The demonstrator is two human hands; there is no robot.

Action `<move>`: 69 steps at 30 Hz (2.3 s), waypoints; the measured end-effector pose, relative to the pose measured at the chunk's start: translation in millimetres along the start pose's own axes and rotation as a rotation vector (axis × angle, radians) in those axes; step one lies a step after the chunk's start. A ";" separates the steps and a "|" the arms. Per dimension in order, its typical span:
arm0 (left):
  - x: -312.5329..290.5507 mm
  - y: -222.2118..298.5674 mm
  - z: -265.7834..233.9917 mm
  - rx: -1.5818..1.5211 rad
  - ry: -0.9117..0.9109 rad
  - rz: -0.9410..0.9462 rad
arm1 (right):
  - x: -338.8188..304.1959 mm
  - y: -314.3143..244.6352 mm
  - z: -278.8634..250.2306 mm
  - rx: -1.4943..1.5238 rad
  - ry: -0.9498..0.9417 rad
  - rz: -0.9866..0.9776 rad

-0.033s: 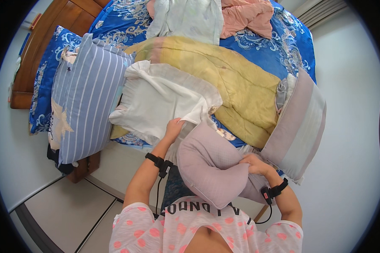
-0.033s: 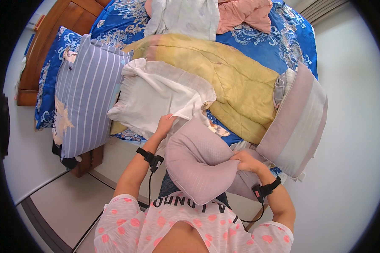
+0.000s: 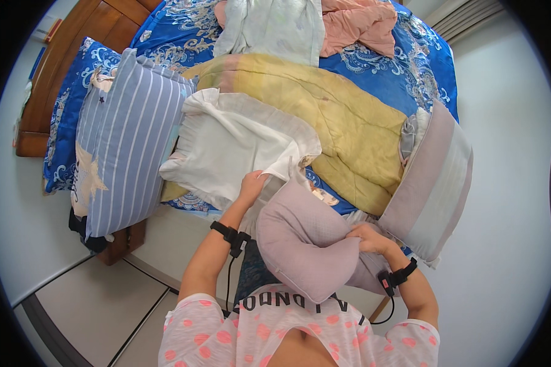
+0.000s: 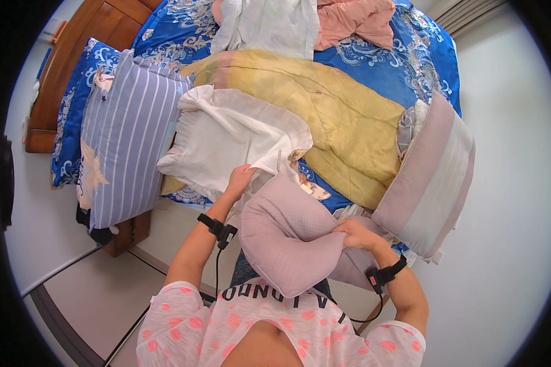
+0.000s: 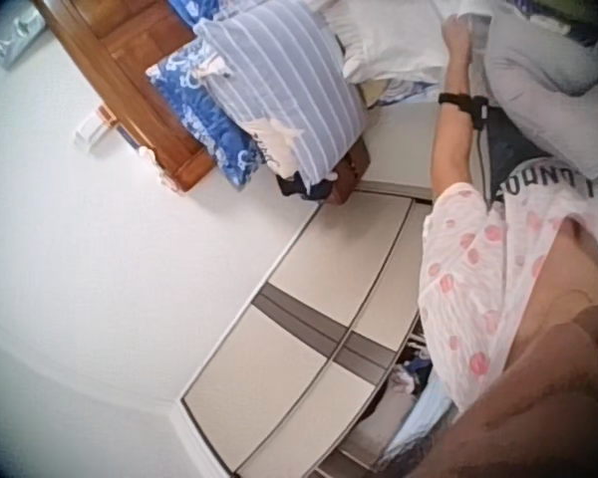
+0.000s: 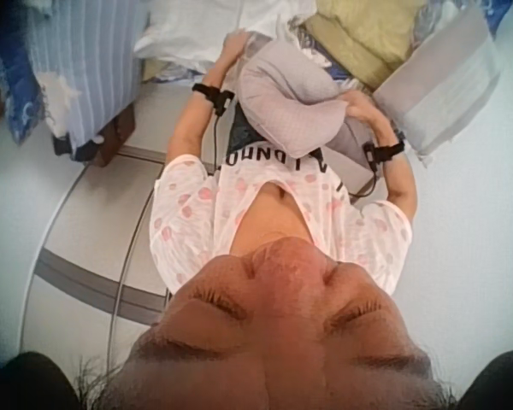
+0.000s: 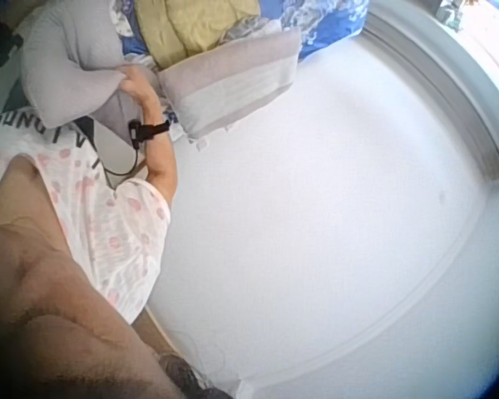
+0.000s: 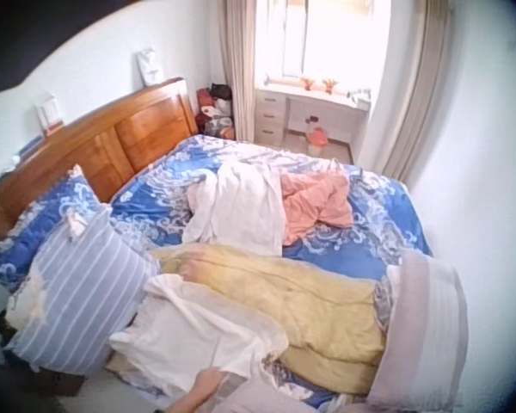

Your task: The person puts pillowcases onto several pillows by hand, pulling the fabric over each pillow and smoothing it out on a bed.

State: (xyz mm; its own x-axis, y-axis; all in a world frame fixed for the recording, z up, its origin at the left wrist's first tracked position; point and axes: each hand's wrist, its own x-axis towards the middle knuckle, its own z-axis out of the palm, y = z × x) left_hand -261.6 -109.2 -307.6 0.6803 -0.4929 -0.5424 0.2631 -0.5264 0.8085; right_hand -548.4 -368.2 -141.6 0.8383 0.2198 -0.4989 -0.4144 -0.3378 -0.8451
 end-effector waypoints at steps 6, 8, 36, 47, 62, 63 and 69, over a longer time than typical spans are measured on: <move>-32.7 61.5 -7.0 0.169 -0.099 0.055 | 16.4 9.6 18.3 -0.087 -0.073 -0.061; -36.1 65.4 -11.1 0.241 -0.089 0.105 | 23.5 2.7 21.4 -0.040 -0.109 -0.089; -109.1 -12.4 -76.1 0.518 0.614 0.331 | 80.5 -10.7 44.1 -0.422 0.426 0.160; -146.7 43.8 -66.8 -0.097 0.333 0.171 | 132.1 -7.8 47.1 -0.547 0.392 0.333; -103.8 -47.9 -60.0 0.222 0.450 0.175 | 212.2 22.8 73.2 -0.661 0.522 0.352; -97.6 -51.2 -50.5 0.158 0.567 0.103 | 215.0 22.5 77.7 -0.662 0.518 0.355; -68.3 -62.4 -30.7 0.103 0.783 0.172 | 218.8 39.0 80.2 -0.628 0.631 0.143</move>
State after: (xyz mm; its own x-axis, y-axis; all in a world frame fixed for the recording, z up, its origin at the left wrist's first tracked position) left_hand -303.4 -21.4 -314.0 0.9973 0.0360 -0.0643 0.0733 -0.5672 0.8203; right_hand -409.6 -259.9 -299.1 0.9091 -0.3430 -0.2365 -0.4145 -0.8019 -0.4303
